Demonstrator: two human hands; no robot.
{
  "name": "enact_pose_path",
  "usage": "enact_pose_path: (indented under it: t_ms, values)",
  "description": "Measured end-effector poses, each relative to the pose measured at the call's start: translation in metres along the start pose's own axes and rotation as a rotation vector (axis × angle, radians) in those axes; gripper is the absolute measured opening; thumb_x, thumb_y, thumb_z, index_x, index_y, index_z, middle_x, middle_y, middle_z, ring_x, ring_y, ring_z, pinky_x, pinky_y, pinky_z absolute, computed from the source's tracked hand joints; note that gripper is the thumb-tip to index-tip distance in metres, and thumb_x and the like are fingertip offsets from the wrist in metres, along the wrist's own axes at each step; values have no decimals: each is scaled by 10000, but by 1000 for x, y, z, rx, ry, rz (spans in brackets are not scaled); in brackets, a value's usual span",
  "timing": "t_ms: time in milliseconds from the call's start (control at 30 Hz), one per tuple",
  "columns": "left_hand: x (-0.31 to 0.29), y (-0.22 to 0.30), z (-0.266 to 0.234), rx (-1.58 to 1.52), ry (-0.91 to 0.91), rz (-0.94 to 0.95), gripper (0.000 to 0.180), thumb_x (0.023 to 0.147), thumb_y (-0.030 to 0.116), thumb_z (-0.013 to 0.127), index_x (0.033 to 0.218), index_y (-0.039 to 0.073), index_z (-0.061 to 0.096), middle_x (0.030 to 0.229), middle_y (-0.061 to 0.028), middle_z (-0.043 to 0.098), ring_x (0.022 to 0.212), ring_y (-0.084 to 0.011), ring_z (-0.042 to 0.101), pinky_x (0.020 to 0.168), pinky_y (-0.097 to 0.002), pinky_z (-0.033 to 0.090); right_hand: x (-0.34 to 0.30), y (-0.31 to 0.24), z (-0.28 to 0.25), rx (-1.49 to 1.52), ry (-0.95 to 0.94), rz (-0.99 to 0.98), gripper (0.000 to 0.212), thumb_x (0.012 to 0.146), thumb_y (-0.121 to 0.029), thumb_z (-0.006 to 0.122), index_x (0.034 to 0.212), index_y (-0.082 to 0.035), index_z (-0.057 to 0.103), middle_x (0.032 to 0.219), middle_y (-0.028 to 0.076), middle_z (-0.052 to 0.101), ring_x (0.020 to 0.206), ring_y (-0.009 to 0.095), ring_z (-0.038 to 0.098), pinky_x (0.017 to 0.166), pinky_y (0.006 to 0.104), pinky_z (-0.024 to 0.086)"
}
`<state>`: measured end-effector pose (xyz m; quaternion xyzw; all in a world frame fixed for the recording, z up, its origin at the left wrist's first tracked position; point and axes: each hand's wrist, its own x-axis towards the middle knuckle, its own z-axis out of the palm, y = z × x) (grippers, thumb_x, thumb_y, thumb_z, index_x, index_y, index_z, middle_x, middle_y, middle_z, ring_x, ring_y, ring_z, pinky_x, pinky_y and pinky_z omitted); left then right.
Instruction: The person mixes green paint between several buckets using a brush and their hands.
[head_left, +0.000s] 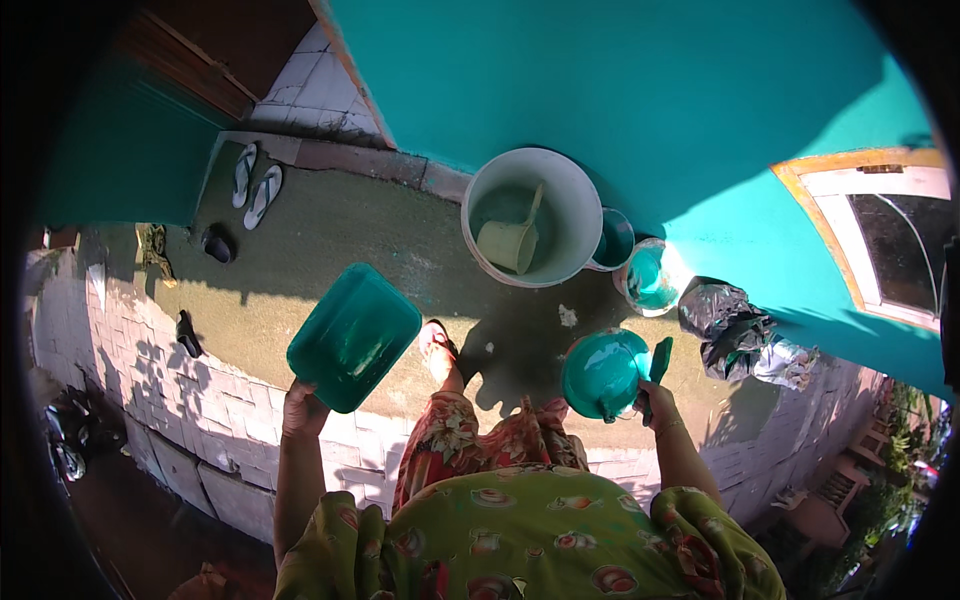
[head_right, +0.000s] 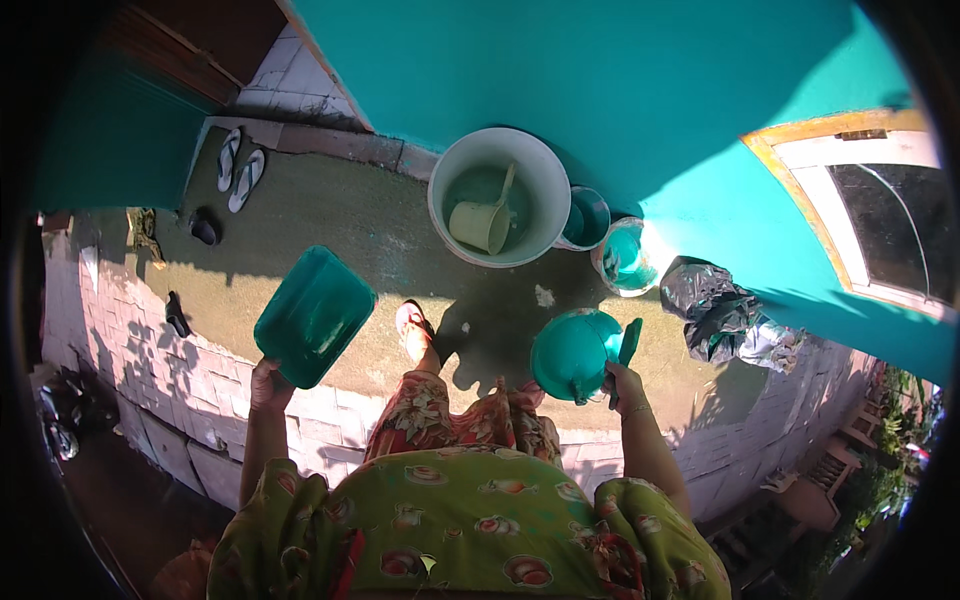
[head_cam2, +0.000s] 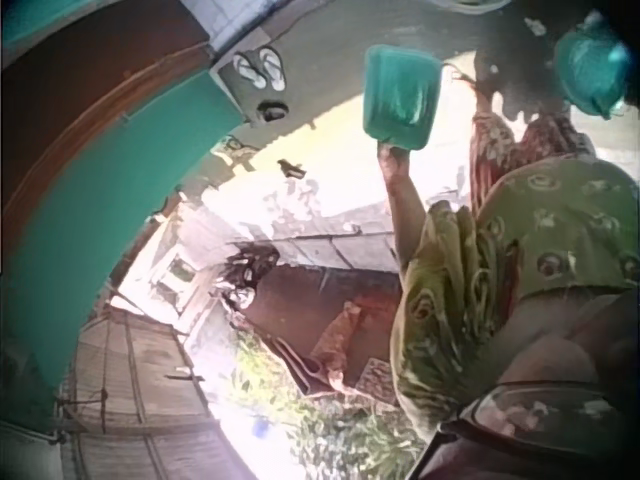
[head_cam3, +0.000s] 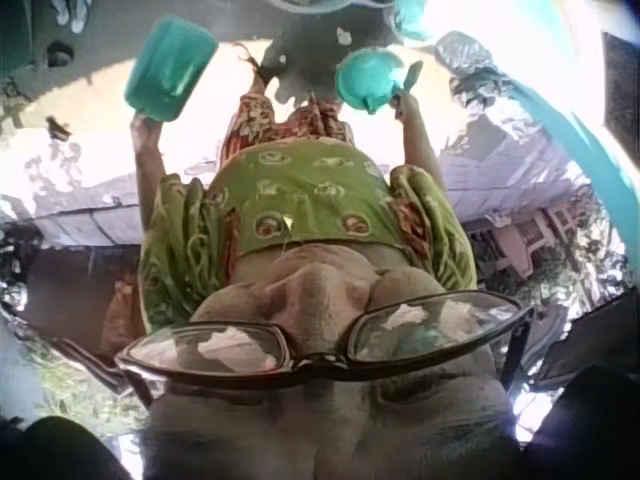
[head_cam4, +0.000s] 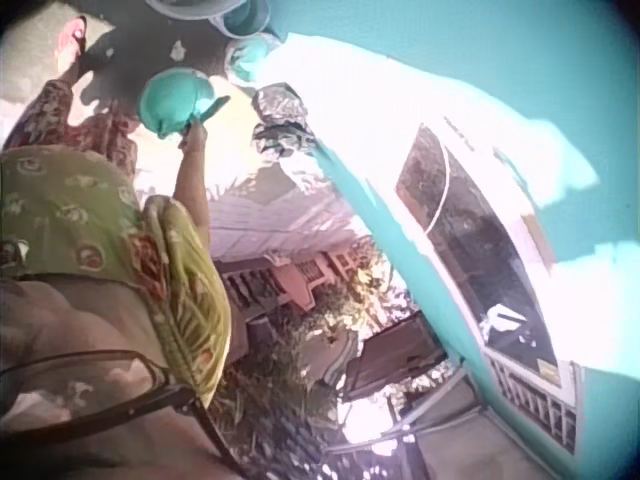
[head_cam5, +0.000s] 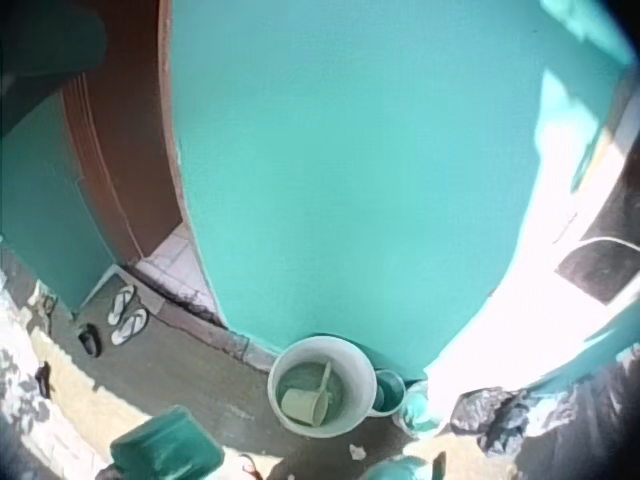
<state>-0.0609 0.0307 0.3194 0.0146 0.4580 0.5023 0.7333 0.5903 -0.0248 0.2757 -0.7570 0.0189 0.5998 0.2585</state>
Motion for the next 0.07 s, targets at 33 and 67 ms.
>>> enact_pose_path:
  t_ms: [33, 67]
  values:
    - [-6, 15, 5, -8, -17, 11, 682, 691, 120, 688, 1329, 39, 463, 1314, -100, 528, 1223, -280, 493, 1061, -457, 379, -9, 2, -9, 8, 29, -3, 213, 902, -181, 583, 739, -64, 513, 543, 20, 420, 438, 152, 389, 458, 311, 365]
    - [-12, 31, 6, -10, -36, 12, 691, 700, 137, 698, 1338, 40, 453, 1333, -97, 513, 1239, -281, 478, 1069, -462, 367, -13, 8, -26, 44, 51, -15, 208, 900, -182, 584, 743, -67, 510, 549, 26, 430, 431, 159, 400, 441, 314, 370]
